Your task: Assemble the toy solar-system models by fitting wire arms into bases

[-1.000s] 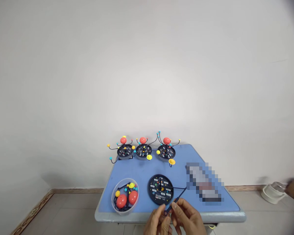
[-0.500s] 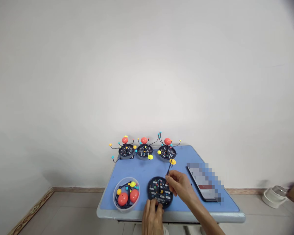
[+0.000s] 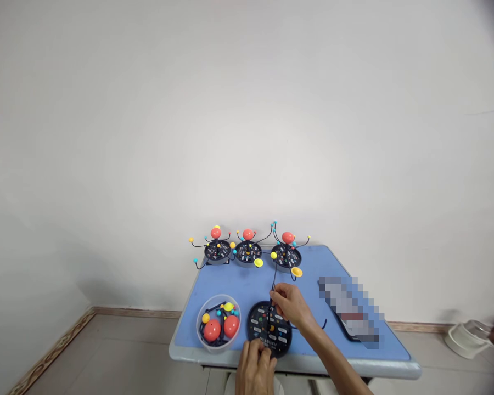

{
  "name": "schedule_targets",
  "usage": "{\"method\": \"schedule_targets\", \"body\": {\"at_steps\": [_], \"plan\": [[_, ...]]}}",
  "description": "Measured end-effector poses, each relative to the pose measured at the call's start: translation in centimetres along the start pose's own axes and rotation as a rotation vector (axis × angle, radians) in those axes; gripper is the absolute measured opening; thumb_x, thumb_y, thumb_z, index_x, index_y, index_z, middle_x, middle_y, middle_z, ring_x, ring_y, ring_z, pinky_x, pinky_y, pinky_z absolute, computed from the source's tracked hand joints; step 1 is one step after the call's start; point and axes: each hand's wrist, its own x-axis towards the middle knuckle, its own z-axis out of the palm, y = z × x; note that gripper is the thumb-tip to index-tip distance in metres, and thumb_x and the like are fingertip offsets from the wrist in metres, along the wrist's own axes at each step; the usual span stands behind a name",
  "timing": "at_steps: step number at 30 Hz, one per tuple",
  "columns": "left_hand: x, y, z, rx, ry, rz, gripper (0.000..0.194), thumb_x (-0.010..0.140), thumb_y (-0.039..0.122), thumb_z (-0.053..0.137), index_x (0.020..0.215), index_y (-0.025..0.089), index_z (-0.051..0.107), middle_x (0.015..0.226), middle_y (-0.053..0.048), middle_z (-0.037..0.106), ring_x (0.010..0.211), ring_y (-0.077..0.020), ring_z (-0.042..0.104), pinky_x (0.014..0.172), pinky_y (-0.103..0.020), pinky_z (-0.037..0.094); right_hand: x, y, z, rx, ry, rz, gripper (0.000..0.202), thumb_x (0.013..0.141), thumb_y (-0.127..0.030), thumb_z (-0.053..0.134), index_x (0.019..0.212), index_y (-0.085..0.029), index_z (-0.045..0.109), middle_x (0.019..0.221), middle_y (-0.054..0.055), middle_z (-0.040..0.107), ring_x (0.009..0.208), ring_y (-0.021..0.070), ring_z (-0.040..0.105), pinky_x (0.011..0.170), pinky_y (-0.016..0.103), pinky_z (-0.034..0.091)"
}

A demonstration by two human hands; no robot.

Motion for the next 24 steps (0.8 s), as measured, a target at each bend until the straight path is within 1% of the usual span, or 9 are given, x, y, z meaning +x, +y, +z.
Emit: {"method": "schedule_targets", "body": {"at_steps": [4, 6, 8, 10, 12, 16, 18, 21, 24], "plan": [[0.5, 0.0, -0.1, -0.026, 0.083, -0.025, 0.032, 0.102, 0.029, 0.037, 0.098, 0.021, 0.068, 0.091, -0.009, 0.071, 0.083, -0.0220, 0.069, 0.072, -0.031, 0.057, 0.0, 0.6, 0.1, 0.010, 0.001, 0.042, 0.027, 0.077, -0.021, 0.048, 0.050, -0.022, 0.046, 0.033, -0.009, 0.043, 0.029, 0.0076, 0.034, 0.036, 0.021, 0.024], [1.1, 0.2, -0.1, -0.072, 0.135, -0.061, 0.027, 0.102, 0.030, 0.042, 0.106, 0.020, 0.066, 0.097, -0.010, 0.072, 0.090, -0.0219, 0.070, 0.077, -0.031, 0.058, 0.0, 0.8, 0.1, 0.017, 0.002, 0.054, 0.027, 0.077, -0.021, 0.049, 0.050, -0.022, 0.047, 0.034, -0.009, 0.044, 0.029, 0.0075, 0.035, 0.036, 0.021, 0.025], [2.2, 0.4, 0.0, -0.122, 0.151, -0.111, 0.027, 0.101, 0.031, 0.045, 0.115, 0.018, 0.064, 0.100, -0.010, 0.072, 0.091, -0.0206, 0.071, 0.078, -0.030, 0.058, 0.1, 0.9, 0.2, 0.019, 0.003, 0.060, 0.027, 0.077, -0.019, 0.049, 0.050, -0.021, 0.048, 0.034, -0.008, 0.046, 0.030, 0.0076, 0.036, 0.037, 0.022, 0.025], [3.5, 0.8, 0.1, -0.154, 0.132, -0.175, 0.032, 0.101, 0.034, 0.045, 0.120, 0.016, 0.062, 0.101, -0.012, 0.072, 0.090, -0.0207, 0.072, 0.075, -0.031, 0.060, 0.2, 0.9, 0.3, 0.017, 0.002, 0.065, 0.028, 0.077, -0.018, 0.049, 0.050, -0.021, 0.047, 0.034, -0.008, 0.046, 0.030, 0.0077, 0.036, 0.037, 0.022, 0.025], [5.0, 1.1, 0.2, -0.182, 0.094, -0.234, 0.036, 0.101, 0.036, 0.042, 0.120, 0.014, 0.063, 0.100, -0.013, 0.073, 0.088, -0.0221, 0.072, 0.073, -0.034, 0.061, 0.3, 0.9, 0.4, 0.010, -0.003, 0.071, 0.030, 0.078, -0.017, 0.049, 0.048, -0.021, 0.045, 0.033, -0.008, 0.045, 0.029, 0.0077, 0.036, 0.037, 0.022, 0.025], [6.9, 1.5, 0.4, -0.298, 0.009, -0.311, 0.033, 0.100, 0.028, 0.038, 0.105, 0.015, 0.069, 0.095, -0.011, 0.073, 0.085, -0.0213, 0.072, 0.074, -0.035, 0.061, 0.4, 1.1, 0.7, -0.028, -0.011, 0.084, 0.031, 0.079, -0.014, 0.047, 0.049, -0.022, 0.043, 0.034, -0.009, 0.044, 0.030, 0.0074, 0.035, 0.037, 0.021, 0.026], [7.1, 1.5, 0.4, -0.327, -0.020, -0.331, 0.031, 0.098, 0.024, 0.039, 0.099, 0.017, 0.069, 0.091, -0.010, 0.073, 0.080, -0.0206, 0.071, 0.071, -0.034, 0.060, 0.3, 1.3, 0.8, -0.059, -0.016, 0.092, 0.031, 0.080, -0.014, 0.046, 0.050, -0.022, 0.043, 0.034, -0.009, 0.044, 0.031, 0.0077, 0.035, 0.037, 0.021, 0.027], [6.9, 1.3, 0.3, -0.315, -0.053, -0.337, 0.029, 0.095, 0.022, 0.041, 0.098, 0.018, 0.069, 0.088, -0.009, 0.072, 0.078, -0.0212, 0.070, 0.069, -0.035, 0.059, 0.1, 1.7, 0.9, -0.129, -0.027, 0.102, 0.031, 0.080, -0.012, 0.044, 0.051, -0.022, 0.044, 0.035, -0.009, 0.043, 0.031, 0.0087, 0.036, 0.038, 0.022, 0.029], [6.5, 1.1, 0.3, -0.278, -0.106, -0.336, 0.029, 0.093, 0.019, 0.039, 0.097, 0.017, 0.068, 0.088, -0.009, 0.071, 0.078, -0.0218, 0.069, 0.069, -0.036, 0.058, 0.0, 2.0, 0.8, -0.230, -0.020, 0.081, 0.033, 0.079, -0.009, 0.045, 0.049, -0.022, 0.045, 0.036, -0.008, 0.044, 0.035, 0.0097, 0.040, 0.043, 0.023, 0.032]]}}
